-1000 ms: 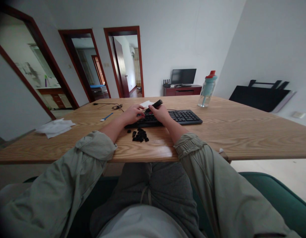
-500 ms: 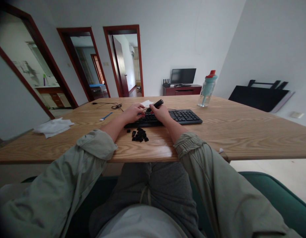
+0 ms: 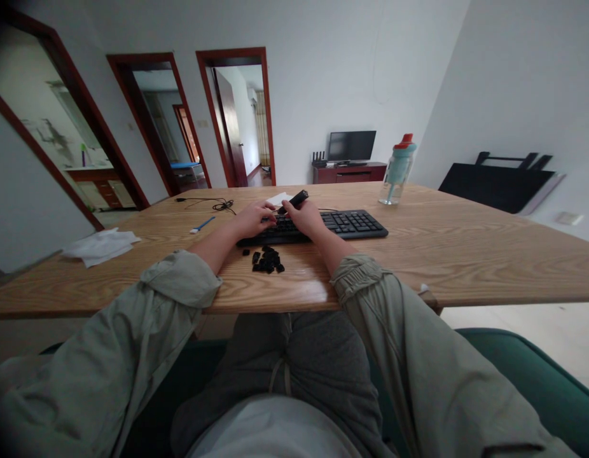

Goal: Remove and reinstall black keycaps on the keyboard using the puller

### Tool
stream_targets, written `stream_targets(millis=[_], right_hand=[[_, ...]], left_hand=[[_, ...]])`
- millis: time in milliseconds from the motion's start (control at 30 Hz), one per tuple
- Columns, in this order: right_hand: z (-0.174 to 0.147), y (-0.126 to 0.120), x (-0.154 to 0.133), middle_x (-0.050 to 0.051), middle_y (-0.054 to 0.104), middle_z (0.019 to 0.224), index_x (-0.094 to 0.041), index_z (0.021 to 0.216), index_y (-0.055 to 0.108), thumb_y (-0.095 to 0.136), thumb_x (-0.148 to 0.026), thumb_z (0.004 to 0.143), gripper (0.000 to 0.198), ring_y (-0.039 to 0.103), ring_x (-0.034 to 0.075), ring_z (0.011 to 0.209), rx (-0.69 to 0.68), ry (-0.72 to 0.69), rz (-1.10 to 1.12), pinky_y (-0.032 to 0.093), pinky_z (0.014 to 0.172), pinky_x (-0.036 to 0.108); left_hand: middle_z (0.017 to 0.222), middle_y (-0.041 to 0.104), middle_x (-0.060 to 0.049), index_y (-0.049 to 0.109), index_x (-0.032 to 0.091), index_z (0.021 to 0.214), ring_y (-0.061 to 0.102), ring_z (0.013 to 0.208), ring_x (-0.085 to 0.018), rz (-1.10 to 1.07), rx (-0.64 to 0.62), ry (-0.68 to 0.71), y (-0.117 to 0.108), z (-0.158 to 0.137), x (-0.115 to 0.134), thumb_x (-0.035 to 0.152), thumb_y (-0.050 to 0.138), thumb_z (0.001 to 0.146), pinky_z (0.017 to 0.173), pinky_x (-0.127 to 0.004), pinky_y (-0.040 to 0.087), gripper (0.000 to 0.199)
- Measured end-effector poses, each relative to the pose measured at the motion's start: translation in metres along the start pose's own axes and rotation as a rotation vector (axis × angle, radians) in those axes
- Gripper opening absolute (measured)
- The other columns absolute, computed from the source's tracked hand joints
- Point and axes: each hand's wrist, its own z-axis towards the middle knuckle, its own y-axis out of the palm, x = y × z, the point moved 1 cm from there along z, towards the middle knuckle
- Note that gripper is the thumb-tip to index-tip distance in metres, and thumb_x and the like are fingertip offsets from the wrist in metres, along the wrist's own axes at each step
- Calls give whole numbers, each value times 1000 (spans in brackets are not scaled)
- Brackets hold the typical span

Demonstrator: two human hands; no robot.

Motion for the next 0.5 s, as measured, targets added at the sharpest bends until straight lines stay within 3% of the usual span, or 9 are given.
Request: stream_targets(millis=[500], right_hand=[[-13, -7, -11, 9, 73, 74, -13, 76, 72, 55, -58, 84, 48, 66, 21, 73, 17, -45, -93, 46, 65, 27]], left_hand=[[121, 64, -8, 77, 22, 91, 59, 113, -24, 73, 7, 84, -3, -2, 1, 24, 62, 84, 103, -40, 45, 17]])
